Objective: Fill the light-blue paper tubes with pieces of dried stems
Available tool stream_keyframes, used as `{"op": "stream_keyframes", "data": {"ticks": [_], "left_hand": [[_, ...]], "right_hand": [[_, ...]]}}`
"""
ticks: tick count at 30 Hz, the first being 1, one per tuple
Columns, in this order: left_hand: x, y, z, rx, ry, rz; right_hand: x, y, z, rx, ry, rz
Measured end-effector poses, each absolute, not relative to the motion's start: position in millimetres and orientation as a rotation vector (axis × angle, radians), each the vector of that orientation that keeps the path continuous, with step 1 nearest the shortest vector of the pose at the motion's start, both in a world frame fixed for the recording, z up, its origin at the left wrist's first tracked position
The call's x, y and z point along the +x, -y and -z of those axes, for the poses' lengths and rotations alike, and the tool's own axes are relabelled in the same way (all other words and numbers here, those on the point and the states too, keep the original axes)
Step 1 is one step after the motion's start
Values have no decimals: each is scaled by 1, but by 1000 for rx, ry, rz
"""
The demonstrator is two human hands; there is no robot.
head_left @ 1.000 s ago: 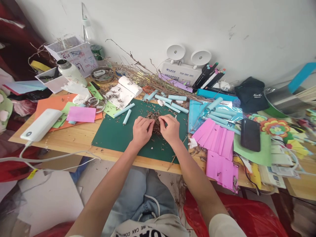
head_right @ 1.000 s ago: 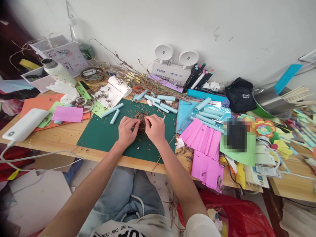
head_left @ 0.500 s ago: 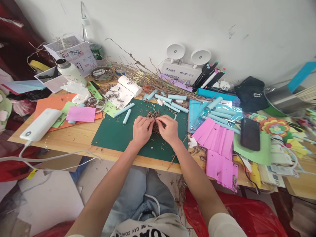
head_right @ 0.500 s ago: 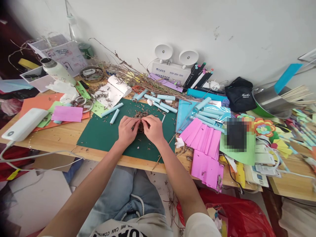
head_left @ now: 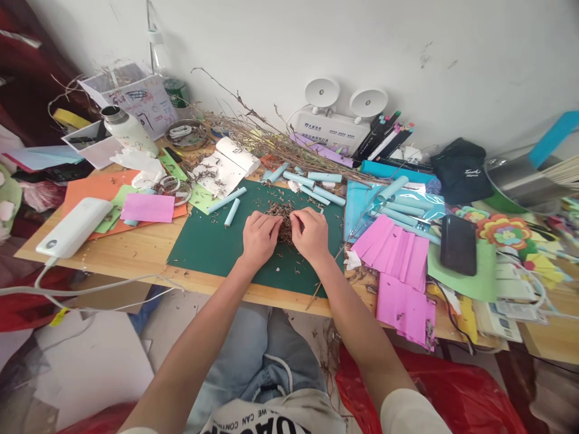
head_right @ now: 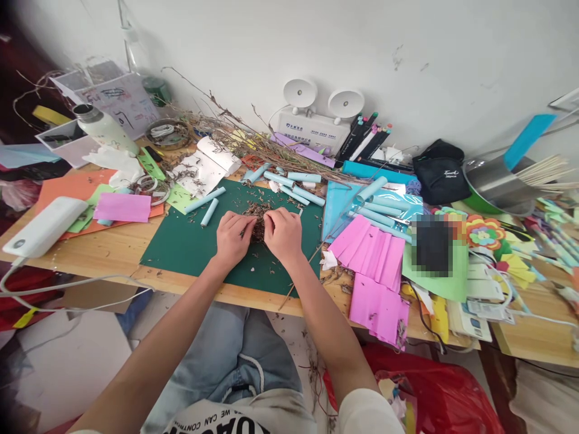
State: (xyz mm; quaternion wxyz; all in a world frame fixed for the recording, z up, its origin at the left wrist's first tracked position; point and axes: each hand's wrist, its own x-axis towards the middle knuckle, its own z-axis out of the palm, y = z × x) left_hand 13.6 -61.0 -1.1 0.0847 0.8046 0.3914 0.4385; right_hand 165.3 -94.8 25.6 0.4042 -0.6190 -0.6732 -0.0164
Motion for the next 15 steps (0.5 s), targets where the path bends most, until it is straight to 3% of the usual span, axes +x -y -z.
{"op": "stream_keyframes", "data": {"ticks": [15], "left_hand": [[14,62,-3,2352,-1139,-1382]], "right_hand": [[162,94,-22,-1412,1726,-48]]}}
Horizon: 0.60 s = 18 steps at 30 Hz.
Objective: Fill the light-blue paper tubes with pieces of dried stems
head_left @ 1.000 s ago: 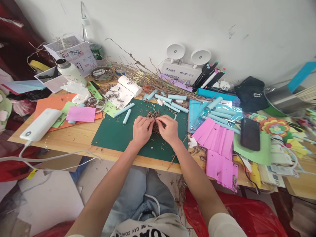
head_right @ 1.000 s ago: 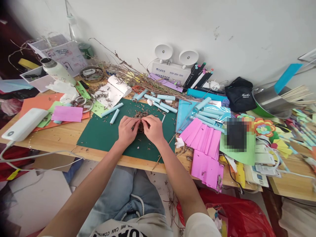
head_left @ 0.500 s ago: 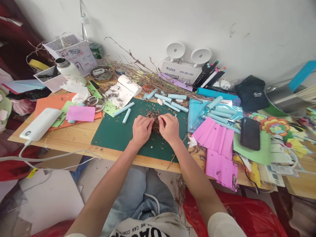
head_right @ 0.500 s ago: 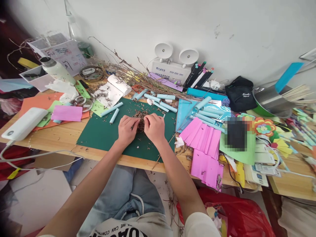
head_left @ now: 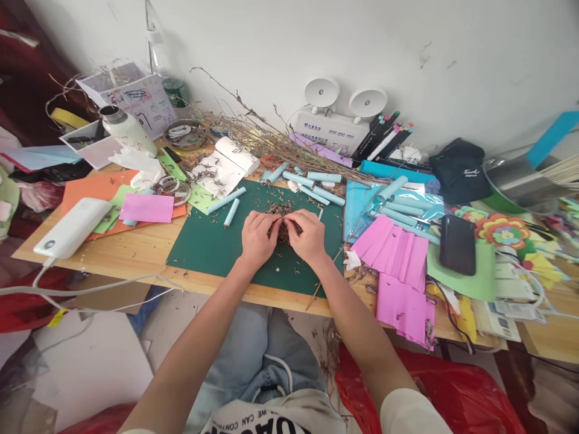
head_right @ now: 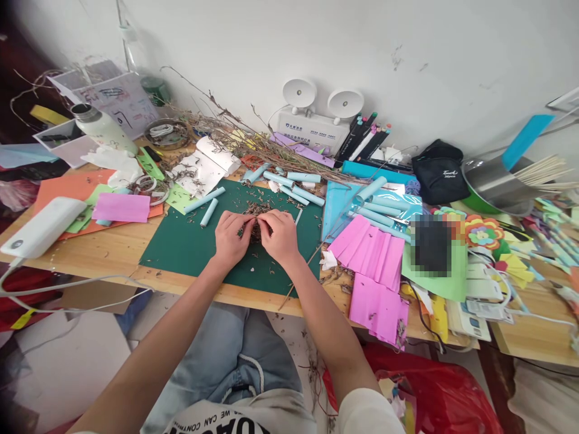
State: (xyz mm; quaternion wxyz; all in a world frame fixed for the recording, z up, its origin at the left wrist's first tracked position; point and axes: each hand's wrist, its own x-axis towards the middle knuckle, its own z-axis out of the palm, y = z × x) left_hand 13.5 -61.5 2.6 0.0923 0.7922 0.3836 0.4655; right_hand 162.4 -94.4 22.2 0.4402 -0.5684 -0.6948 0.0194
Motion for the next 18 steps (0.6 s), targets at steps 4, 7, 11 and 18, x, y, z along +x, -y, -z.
{"op": "stream_keyframes", "data": {"ticks": [4,7,11,18], "left_hand": [[13,62,-3,2359,-1134,-1350],[13,61,-1,2378,-1105,-1329],[13,62,0,2387,-1092,-1327],[13,62,-3,2335,-1125,-1349]], "right_hand": [[162,95,-24,-1418,1707,-51],[158,96,-24,-1433,1673,-64],[150,98,-23,-1511,1591,-52],[161,95,-25,-1509,1587,-39]]}}
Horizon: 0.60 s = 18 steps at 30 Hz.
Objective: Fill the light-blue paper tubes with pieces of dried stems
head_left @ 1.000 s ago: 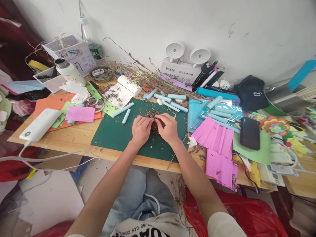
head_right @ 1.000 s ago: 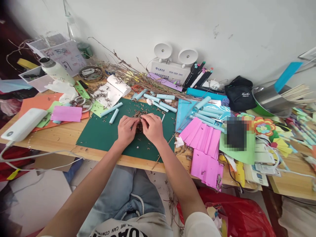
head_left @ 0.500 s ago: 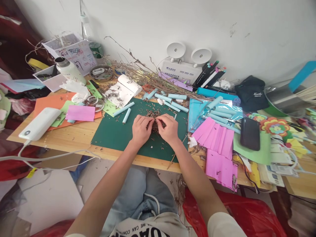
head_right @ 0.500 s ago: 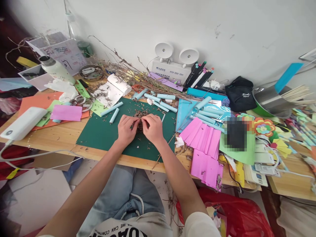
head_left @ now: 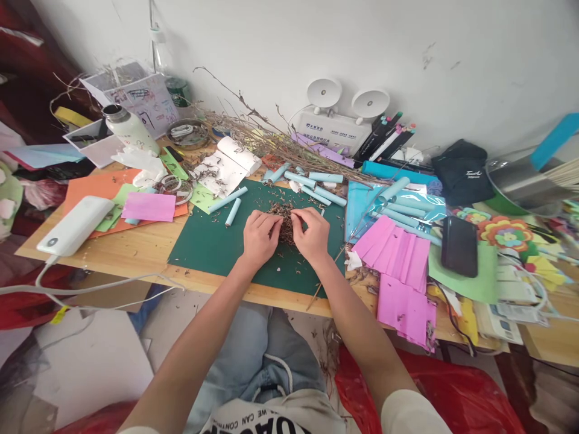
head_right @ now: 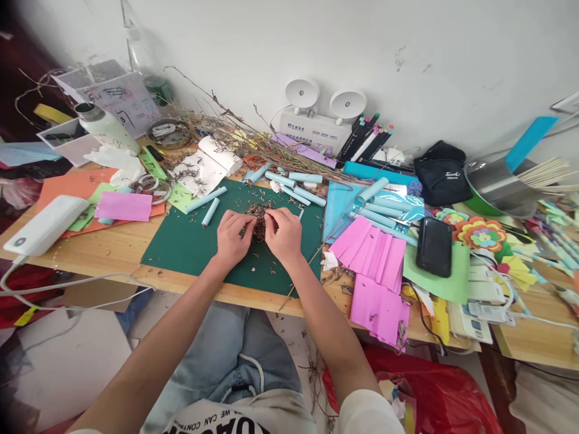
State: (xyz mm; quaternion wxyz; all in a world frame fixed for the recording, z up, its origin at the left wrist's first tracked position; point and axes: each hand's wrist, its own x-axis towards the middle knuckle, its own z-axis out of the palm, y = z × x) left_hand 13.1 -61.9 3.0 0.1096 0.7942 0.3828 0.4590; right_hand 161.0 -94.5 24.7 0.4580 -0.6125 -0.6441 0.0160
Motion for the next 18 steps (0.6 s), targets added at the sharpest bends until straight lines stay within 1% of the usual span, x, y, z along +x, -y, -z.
{"op": "stream_keyframes", "data": {"ticks": [5,13,18], "left_hand": [[13,61,-3,2347,-1122,-1340],[13,61,-4,2381,-1112,-1343],[13,61,-4,2374,-1114,-1349]], "right_hand": [[162,93,-23,-1426,1672,-111],[161,94,-24,-1414,1699,-87],[161,93,-24,-1387,1657,-203]]}}
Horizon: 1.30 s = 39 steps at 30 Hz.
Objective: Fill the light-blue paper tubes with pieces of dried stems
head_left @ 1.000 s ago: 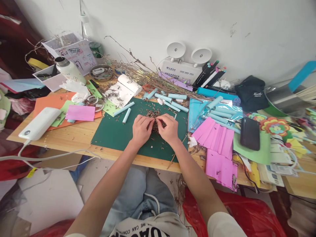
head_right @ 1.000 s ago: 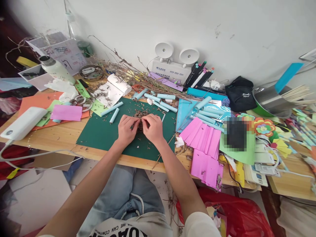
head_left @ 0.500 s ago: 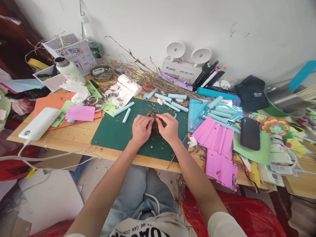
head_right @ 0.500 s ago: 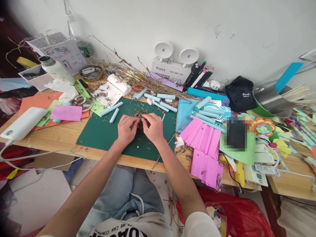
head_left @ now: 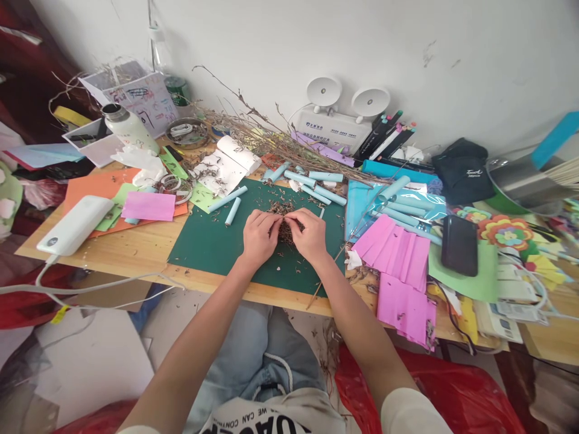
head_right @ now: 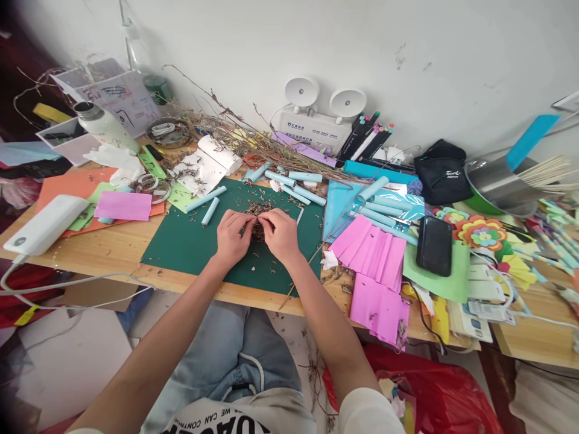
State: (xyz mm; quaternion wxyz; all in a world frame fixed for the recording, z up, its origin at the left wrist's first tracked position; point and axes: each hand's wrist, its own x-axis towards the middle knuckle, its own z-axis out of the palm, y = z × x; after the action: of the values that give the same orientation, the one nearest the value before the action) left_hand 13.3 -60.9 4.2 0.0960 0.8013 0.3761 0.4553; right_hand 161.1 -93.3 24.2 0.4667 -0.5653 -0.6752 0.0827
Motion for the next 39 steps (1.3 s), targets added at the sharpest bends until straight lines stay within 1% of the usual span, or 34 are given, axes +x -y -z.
{"op": "stream_keyframes", "data": {"ticks": [6,11,19,26,36,39], "left_hand": [[13,62,0,2408,-1134,-1278],[13,62,-2,2389,-1117,-1334],[13,59,-1,2328,-1099,-1368],[13,59,-1,2319,-1109,-1359],[14,61,-1,2405,-1148,-1229],[14,60,0,2369,-1134,-1272]], "right_hand": [[154,97,-21,-1486,1688,-54],[160,95,-23,-1556,1610,41],[167,92,-22,-1415,1654,-122],[165,90,-18,-1368,1704,-170],[162,95,-21,-1471,1741,-38],[164,94,-22,-1485,1677,-42]]}}
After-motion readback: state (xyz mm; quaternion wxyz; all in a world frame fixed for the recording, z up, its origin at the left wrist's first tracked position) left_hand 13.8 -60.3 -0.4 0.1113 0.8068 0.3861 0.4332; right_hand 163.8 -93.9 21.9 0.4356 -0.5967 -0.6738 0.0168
